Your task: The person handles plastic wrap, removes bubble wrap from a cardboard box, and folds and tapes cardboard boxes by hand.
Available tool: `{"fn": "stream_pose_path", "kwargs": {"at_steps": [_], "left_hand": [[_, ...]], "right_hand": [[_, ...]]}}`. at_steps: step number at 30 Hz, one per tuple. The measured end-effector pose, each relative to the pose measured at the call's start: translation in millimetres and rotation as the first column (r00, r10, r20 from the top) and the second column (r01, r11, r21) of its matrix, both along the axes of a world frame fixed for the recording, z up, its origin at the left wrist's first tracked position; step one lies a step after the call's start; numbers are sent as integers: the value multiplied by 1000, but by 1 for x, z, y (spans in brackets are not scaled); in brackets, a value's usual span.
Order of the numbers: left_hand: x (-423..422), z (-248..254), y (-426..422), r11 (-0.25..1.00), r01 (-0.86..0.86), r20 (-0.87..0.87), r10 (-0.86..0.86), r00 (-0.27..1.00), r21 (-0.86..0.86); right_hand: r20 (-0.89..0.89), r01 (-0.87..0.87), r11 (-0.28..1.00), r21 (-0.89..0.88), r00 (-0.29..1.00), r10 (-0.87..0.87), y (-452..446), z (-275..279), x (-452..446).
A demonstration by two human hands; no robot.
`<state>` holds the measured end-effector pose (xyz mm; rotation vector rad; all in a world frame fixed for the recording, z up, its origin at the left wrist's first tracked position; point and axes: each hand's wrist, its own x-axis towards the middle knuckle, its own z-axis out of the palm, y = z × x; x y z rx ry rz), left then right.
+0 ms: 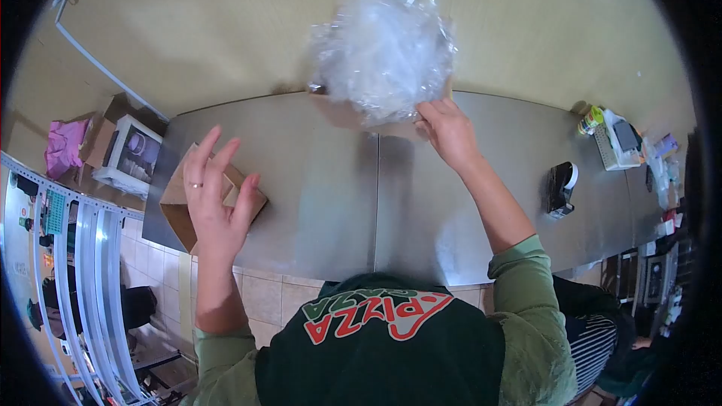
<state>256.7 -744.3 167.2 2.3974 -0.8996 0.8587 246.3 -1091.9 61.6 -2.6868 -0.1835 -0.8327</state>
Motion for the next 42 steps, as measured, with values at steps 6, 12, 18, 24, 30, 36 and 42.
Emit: {"fn": "stream_pose_path", "kwargs": {"at_steps": [6,12,18,24,30,36,42], "left_hand": [[22,-117,96,901,-324,-274,402,874,289],[36,-190,162,816,-366,-346,536,770,447],[62,-230,194,823,-427,-249,533,808,375],[30,-212,144,876,-397,-248,464,850,275],[-46,-169,38,950,-30,-335,140,932,312],[-88,-167,-20,895,259,-485,-56,873,362],[-86,-154,-33,902,324,-648,-68,759,286]], "right_hand": [[-202,235,972,26,953,-226,-42,-91,38],[-272,247,959,-141,921,-277,-44,-129,60],[49,466,877,116,879,-474,-41,-101,-28],[129,867,122,484,67,-989,-197,-182,-199],[-150,815,2,580,108,-983,-283,-249,-244],[-400,796,-233,559,13,-917,-252,-211,-222],[-277,522,-82,849,307,-910,-213,-220,-136]]}}
